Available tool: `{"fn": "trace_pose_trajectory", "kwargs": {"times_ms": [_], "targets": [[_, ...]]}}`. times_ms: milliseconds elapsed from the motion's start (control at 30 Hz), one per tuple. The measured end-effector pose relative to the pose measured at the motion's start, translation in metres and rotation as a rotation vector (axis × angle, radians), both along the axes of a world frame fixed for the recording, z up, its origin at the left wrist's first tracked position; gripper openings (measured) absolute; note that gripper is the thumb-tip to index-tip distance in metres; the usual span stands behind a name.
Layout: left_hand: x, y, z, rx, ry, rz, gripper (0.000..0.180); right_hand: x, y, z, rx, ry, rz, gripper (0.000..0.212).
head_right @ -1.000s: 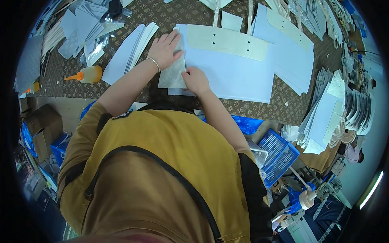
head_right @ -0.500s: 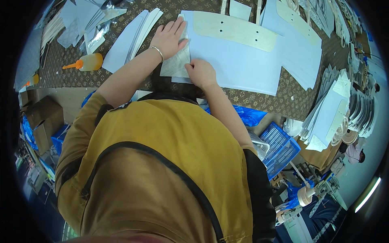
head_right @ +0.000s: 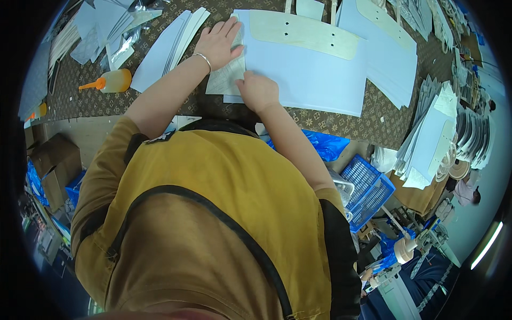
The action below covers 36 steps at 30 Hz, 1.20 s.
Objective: Folding and applying glue to white paper sheets to assemble bags at a factory workbench.
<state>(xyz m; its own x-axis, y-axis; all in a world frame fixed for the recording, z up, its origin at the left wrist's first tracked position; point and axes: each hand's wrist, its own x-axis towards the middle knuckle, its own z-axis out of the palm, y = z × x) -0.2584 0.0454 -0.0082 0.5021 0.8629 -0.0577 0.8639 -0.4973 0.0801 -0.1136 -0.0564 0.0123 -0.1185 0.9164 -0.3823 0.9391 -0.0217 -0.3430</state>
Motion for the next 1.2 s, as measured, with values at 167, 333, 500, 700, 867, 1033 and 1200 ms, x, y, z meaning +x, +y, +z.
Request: {"fn": "trace_pose_trajectory", "kwargs": {"times_ms": [167,333,500,700,867,1033,1200], "targets": [[0.005,0.001,0.007,-0.057,0.057,0.010,0.065,-0.006,-0.003,0.011,-0.009,-0.057,0.053,0.044],[0.003,0.001,-0.002,0.021,0.021,0.005,0.066,-0.009,-0.003,0.013,-0.020,-0.095,0.085,0.051],[0.002,0.002,0.001,-0.012,0.032,0.002,0.069,-0.014,-0.002,0.015,-0.020,-0.147,0.108,0.055],[0.001,0.004,0.010,-0.114,0.021,0.002,0.073,-0.020,0.002,0.032,-0.064,-0.235,0.080,0.055],[0.002,0.004,-0.004,0.052,-0.031,0.016,0.075,-0.010,-0.033,0.012,0.307,-0.127,0.274,0.068],[-0.002,0.005,-0.001,-0.110,-0.117,0.050,0.076,0.001,-0.033,0.005,0.322,0.127,0.354,0.074],[0.012,0.005,0.018,0.046,-0.293,0.219,0.077,0.050,-0.011,0.001,0.132,0.542,0.306,0.061]]}}
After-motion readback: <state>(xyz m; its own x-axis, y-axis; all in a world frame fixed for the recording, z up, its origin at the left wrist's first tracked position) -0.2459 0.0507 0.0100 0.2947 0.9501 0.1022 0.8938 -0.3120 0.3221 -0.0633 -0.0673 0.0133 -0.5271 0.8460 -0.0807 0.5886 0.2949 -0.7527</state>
